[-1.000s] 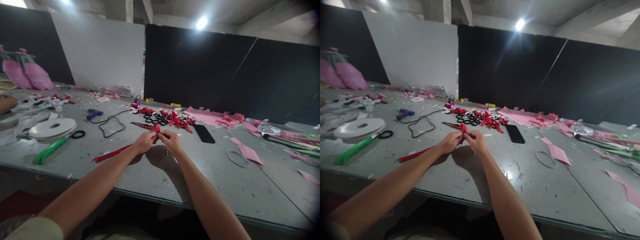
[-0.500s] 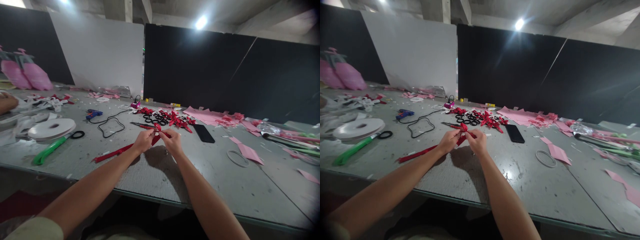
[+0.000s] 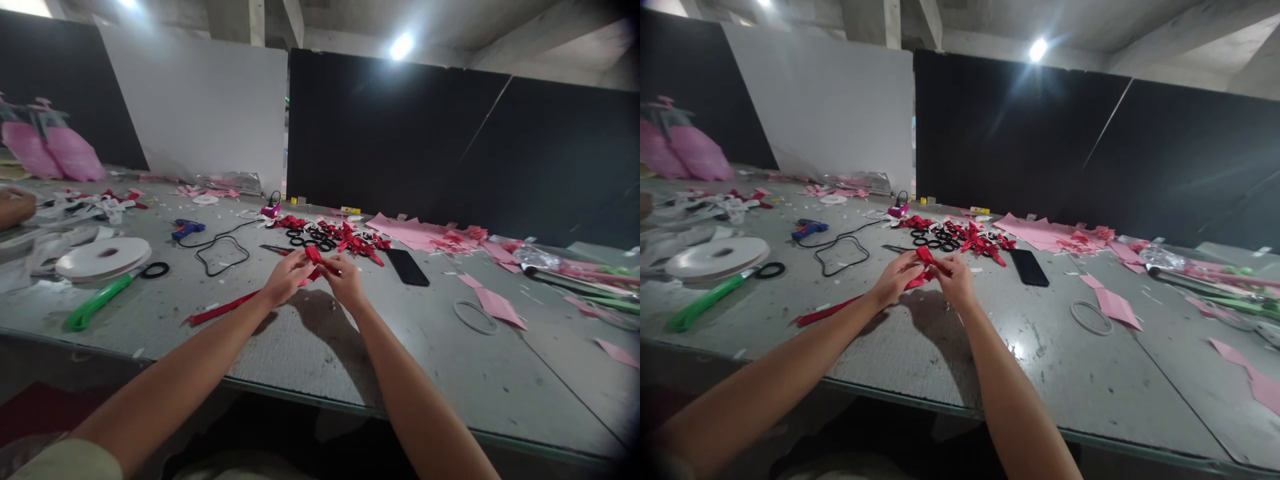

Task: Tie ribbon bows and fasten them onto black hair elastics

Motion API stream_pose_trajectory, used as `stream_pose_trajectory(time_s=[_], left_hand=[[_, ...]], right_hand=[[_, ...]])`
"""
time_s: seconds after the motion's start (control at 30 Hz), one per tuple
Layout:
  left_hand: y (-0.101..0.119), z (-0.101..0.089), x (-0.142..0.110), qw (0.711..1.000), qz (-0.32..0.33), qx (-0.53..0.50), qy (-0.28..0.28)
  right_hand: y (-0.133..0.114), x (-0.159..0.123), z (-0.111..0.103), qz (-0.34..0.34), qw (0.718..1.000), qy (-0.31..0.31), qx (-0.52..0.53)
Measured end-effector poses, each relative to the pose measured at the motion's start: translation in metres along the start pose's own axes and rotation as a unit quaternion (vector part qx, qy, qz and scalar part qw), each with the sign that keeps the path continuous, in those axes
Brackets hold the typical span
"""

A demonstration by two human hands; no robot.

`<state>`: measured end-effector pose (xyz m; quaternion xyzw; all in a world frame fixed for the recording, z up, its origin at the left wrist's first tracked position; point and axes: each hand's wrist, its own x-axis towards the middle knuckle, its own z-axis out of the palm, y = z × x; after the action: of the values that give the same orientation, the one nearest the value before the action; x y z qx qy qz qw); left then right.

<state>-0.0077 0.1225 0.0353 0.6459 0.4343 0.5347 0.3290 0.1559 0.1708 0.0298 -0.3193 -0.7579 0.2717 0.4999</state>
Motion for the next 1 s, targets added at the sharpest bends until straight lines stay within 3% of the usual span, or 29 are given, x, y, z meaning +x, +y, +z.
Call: stream_pose_trajectory(time_s=[0.2, 0.53, 0.67, 0.87, 1.0], left_hand=[[-0.008, 0.005, 0.002, 0.997, -0.049, -0.056, -0.027], [-0.009, 0.010, 0.000, 0.984, -0.121, -0.108, -0.076], [-0.010, 0.009, -0.001, 0.987, -0.105, -0.068, -0.102], [-0.006, 0.007, -0.001, 0.990, -0.039, 0.021, -0.133], [-0.002, 0.007, -0.001, 0.990, -0.010, 0.060, -0.131]], right_hand=[[0.000, -0.004, 0.008, 0.017, 0.998, -0.047, 0.043], [-0.002, -0.003, 0.002, 0.021, 0.999, -0.008, 0.035], [0.001, -0.003, 0.002, 0.042, 0.998, 0.003, 0.042], [-0.002, -0.003, 0.007, 0.067, 0.995, -0.047, 0.064], [0.001, -0.001, 0.007, 0.093, 0.992, -0.003, 0.083]])
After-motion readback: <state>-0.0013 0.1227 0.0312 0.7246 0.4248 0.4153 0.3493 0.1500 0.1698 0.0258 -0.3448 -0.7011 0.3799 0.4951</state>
